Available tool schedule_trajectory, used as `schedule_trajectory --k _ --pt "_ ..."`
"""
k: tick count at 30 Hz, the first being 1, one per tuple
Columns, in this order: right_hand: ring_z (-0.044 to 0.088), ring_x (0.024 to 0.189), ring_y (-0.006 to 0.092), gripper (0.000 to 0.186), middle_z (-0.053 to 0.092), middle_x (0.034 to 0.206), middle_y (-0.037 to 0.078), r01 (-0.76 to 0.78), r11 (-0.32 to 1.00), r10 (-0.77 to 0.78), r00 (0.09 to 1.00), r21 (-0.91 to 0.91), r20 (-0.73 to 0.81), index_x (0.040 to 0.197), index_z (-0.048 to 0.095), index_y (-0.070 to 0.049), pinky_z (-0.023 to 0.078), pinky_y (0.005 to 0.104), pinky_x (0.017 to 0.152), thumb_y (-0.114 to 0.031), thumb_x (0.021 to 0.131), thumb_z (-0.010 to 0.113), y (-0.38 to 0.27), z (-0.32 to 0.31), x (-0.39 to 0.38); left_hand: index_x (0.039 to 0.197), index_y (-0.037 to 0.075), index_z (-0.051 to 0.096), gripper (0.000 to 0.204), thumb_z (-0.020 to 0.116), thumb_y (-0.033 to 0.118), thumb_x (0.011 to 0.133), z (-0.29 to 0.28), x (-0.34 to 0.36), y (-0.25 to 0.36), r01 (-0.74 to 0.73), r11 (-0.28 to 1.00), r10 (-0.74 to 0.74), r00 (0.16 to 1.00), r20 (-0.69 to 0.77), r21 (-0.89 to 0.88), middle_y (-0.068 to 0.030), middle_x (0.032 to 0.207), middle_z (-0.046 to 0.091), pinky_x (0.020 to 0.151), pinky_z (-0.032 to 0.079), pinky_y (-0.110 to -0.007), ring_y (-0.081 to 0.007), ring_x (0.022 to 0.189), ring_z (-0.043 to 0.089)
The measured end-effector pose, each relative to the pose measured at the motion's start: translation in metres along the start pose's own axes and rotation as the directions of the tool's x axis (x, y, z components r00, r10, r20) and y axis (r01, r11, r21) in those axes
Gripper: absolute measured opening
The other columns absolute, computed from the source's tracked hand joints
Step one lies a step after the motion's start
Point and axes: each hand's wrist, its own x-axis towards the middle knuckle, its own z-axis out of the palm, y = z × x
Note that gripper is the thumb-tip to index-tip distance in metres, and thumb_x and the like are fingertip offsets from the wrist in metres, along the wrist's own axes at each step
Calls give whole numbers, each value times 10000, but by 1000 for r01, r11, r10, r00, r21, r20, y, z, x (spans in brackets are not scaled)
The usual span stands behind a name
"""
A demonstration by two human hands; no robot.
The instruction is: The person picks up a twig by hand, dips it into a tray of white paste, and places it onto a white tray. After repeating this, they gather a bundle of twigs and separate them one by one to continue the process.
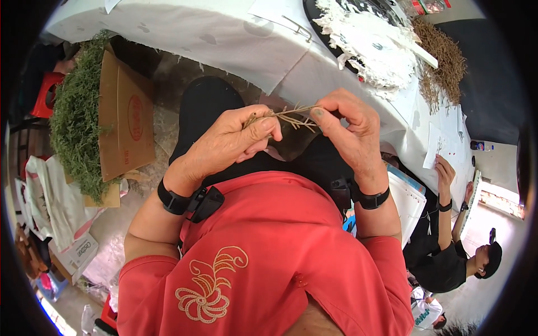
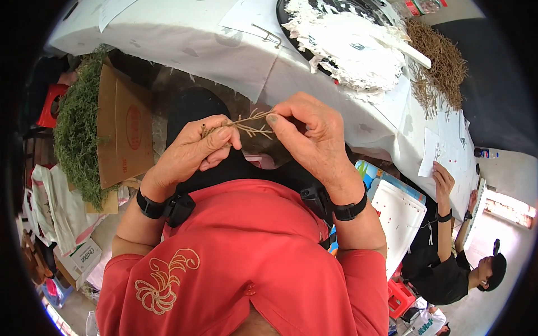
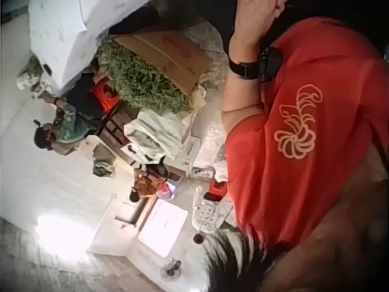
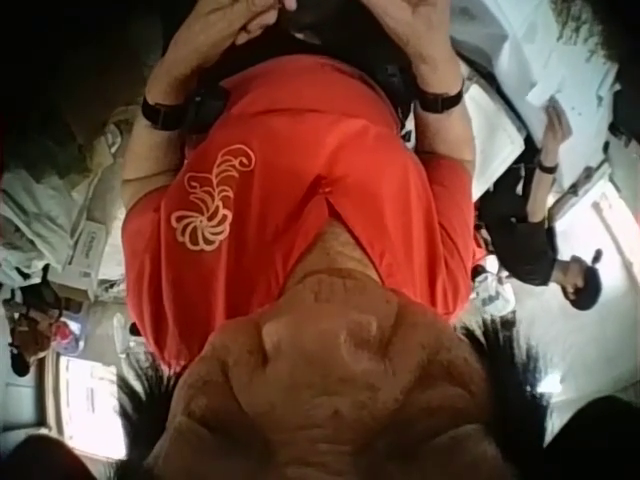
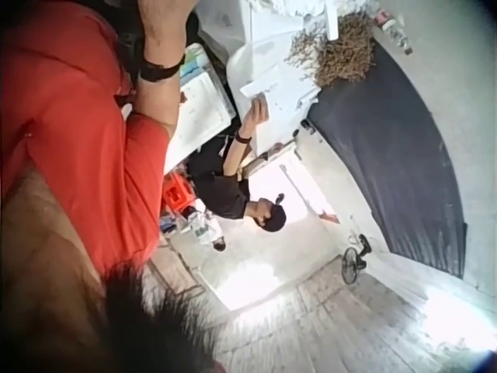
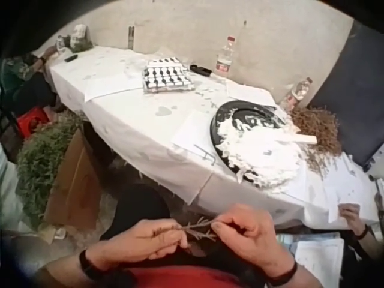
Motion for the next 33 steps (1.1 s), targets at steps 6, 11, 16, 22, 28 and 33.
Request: schedule_trajectory --k 6,11,16,22,28,33 --pt "483 603 64 33 556 752 30 -58 997 59 998 41 -26 784 620 9 364 203 530 -5 812 609 5 -7 -6 903 21 565 292 469 286 976 1 1 1 3 998 -1 999 -32 58 48 605 388 444 243 -175 -21 505 315" --pt "487 602 64 38 553 764 30 -66 989 67 998 130 -4 784 618 8 360 198 523 -11 815 605 8 -18 -6 900 23 584 287 491 286 968 -10 -2 8 -47 996 56 988 -141 70 59 628 403 456 262 -173 -15 538 342" --pt "495 607 67 57 559 766 29 -68 990 52 991 124 123 771 617 8 366 197 527 -16 820 600 4 -12 -3 892 25 600 261 522 266 956 6 1 24 -45 982 64 993 -99 184 63 667 447 484 296 -177 -9 575 367" --pt "507 611 68 47 580 793 24 71 996 -79 985 61 152 812 623 -3 381 199 529 -33 838 597 1 0 7 907 21 590 229 546 243 945 7 13 4 -146 987 144 989 29 70 45 689 490 497 311 -179 -9 572 370" --pt "525 629 50 86 602 809 16 -307 873 261 950 378 169 943 604 -15 399 178 531 -57 868 594 -10 11 2 970 13 558 234 544 245 946 4 13 10 -88 982 74 993 -87 -168 24 734 518 490 310 -177 -10 556 363" --pt "535 627 38 81 601 780 4 -387 876 298 904 288 307 928 595 -18 410 172 520 -65 864 612 -6 15 1 990 21 547 199 552 214 942 11 17 6 -172 975 153 979 -137 -139 15 779 539 521 347 -166 -14 598 420"
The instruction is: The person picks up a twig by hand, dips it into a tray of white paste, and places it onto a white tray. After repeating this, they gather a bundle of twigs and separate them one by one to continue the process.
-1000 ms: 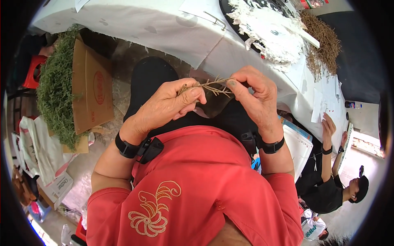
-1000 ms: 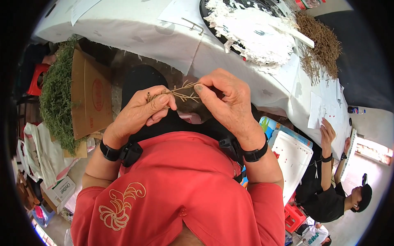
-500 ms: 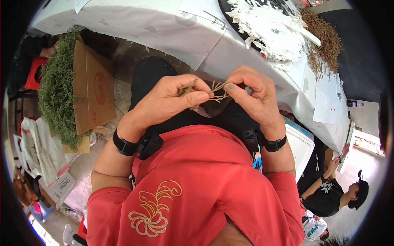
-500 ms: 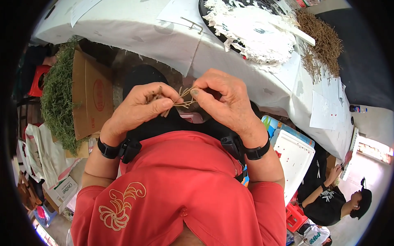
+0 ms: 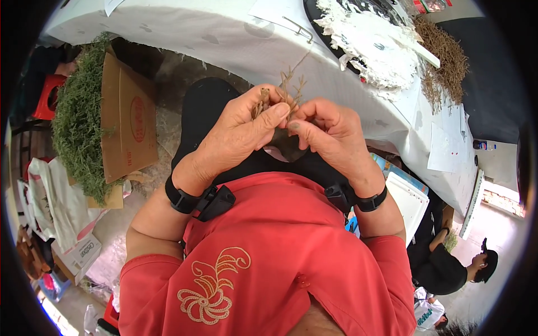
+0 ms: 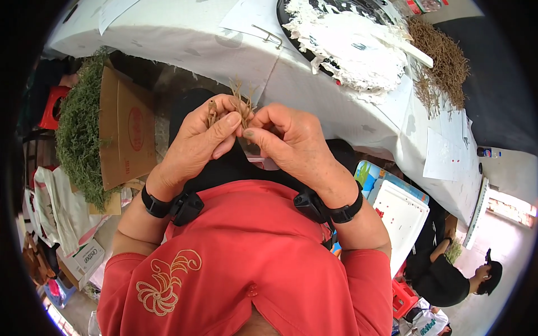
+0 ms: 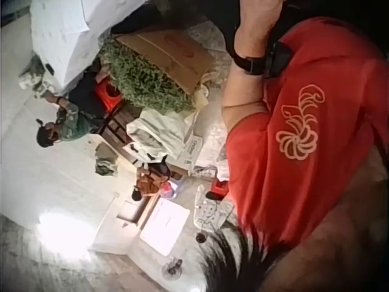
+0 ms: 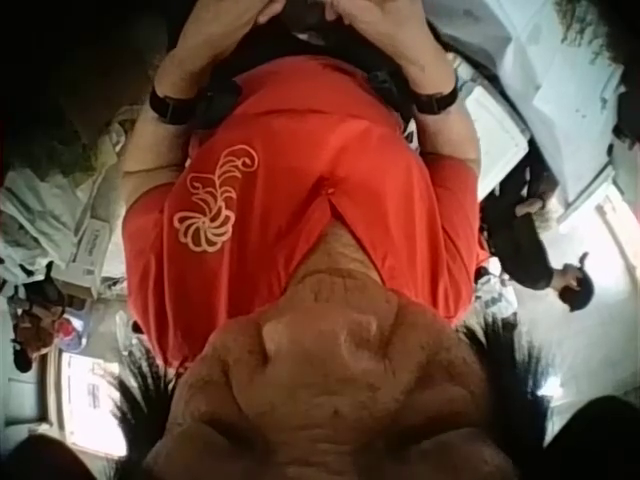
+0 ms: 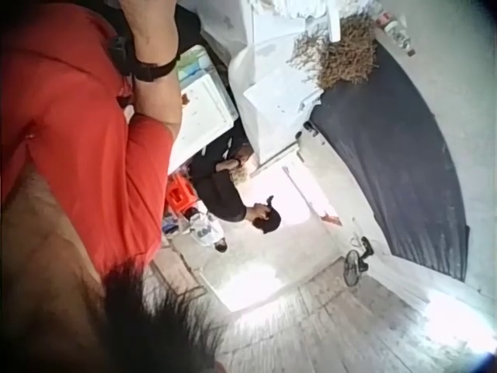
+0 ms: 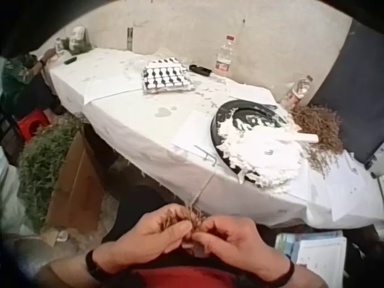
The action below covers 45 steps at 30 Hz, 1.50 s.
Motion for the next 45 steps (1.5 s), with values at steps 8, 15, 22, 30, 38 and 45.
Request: schedule_trajectory --k 8,15,22,30,38,45 --pt "528 599 36 81 583 733 -9 265 943 -288 953 -202 -97 855 576 -13 411 194 506 -60 835 639 8 2 8 954 26 552 143 613 142 897 4 12 -11 -258 939 282 956 -82 227 -6 831 578 627 436 -209 -57 736 511" --pt "536 615 86 85 565 733 24 324 865 -400 906 -382 -137 837 562 -16 420 216 532 -27 805 639 10 2 5 1025 2 558 125 542 65 918 6 7 -10 -197 794 292 953 -76 575 22 826 549 657 408 -183 -35 733 485" --pt "564 639 163 100 569 764 77 321 661 -602 766 -678 -224 851 579 -24 439 254 541 26 783 633 -2 -38 -9 1015 3 569 126 536 61 908 -1 -9 0 -113 888 207 963 -170 445 6 767 531 554 365 -176 -33 614 437" --pt "587 654 225 145 583 795 95 -33 329 -814 497 -944 -301 882 615 -32 477 285 566 63 775 635 -18 -106 -25 951 30 543 98 467 89 934 -28 -36 6 -1 990 41 959 -280 141 0 728 510 467 274 -157 -17 517 363" --pt "597 679 264 97 580 815 73 -219 32 -753 636 -975 -168 870 615 -57 487 333 569 -11 785 619 -19 -112 -11 890 42 520 112 453 119 935 -28 -37 7 -15 978 84 941 -329 208 -9 728 510 439 253 -159 -21 484 346" --pt "578 647 263 77 550 793 75 -183 -45 -648 754 -982 -111 844 590 -59 475 348 556 -19 779 600 -12 -109 -5 883 43 517 121 457 135 934 -30 -38 8 2 970 82 939 -333 245 -9 722 502 434 241 -162 -24 480 334"
